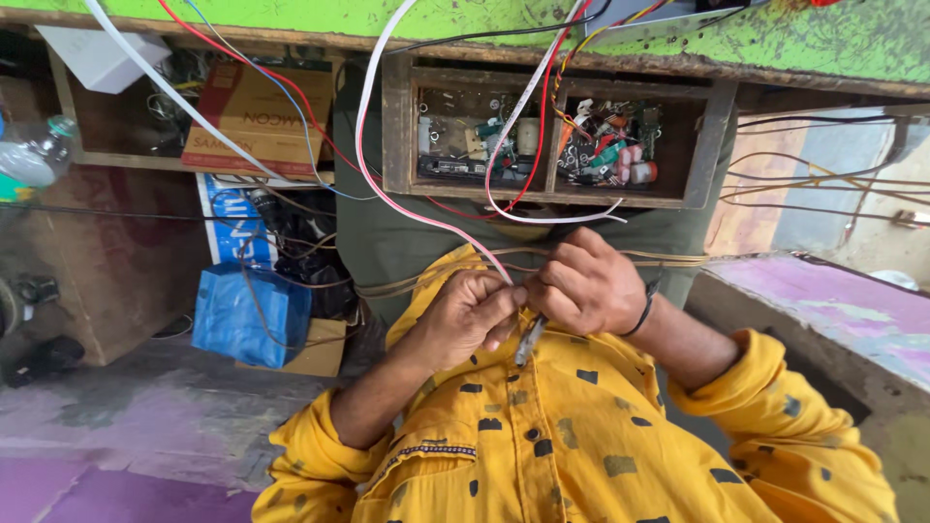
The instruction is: The person strips and twists wires, then connects them to a car stereo unit. They test the stereo by turning knobs and pressing buttons, confirming the display lights up.
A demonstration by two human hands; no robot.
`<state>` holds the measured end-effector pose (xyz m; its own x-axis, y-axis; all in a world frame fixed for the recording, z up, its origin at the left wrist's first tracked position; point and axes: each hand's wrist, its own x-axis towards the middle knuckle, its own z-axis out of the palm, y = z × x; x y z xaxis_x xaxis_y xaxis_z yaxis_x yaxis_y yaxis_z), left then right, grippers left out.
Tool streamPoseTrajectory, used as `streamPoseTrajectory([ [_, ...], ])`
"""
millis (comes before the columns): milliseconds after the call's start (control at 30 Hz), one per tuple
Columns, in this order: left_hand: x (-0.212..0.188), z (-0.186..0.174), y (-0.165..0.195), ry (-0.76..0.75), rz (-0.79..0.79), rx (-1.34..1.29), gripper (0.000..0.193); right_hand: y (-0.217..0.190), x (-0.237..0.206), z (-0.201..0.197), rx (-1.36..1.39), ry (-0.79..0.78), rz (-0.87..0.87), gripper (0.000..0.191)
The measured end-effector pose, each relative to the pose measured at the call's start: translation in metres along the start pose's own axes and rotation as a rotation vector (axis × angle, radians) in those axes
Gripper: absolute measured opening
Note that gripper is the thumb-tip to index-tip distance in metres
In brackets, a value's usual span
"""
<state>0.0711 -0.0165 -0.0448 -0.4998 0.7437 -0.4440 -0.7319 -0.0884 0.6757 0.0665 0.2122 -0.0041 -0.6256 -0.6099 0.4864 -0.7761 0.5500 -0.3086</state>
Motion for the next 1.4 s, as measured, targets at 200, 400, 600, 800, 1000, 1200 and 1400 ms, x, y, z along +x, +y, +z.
streamPoseTrajectory([
  [200,-0.007,0.006,0.017,0.01,-0.068,0.028,0.038,0.018,-0.003,-0.001,-0.013,0.078,-0.121,0.023],
  [400,-0.019,0.007,0.036,-0.055,-0.01,0.21,0.041,0.025,-0.026,-0.01,-0.098,0.05,-0.121,0.024],
  [600,-0.05,0.019,0.11,-0.007,0.269,0.521,0.033,0.042,-0.04,-0.018,0.056,0.195,0.444,0.023],
  [800,-0.018,0.015,0.093,0.197,0.996,1.357,0.02,-0.012,-0.033,-0.011,0.568,0.304,0.536,0.012],
  [1000,-0.004,0.031,0.072,0.263,1.028,1.093,0.021,-0.039,-0.01,-0.003,0.888,0.302,0.783,0.008],
  [1200,0.003,0.037,0.052,0.392,0.683,0.533,0.018,-0.041,-0.002,0.005,1.013,0.156,0.656,0.008],
  [1400,0.005,0.023,0.029,0.417,0.627,0.337,0.02,-0.036,-0.001,0.012,0.955,0.122,0.505,0.009],
])
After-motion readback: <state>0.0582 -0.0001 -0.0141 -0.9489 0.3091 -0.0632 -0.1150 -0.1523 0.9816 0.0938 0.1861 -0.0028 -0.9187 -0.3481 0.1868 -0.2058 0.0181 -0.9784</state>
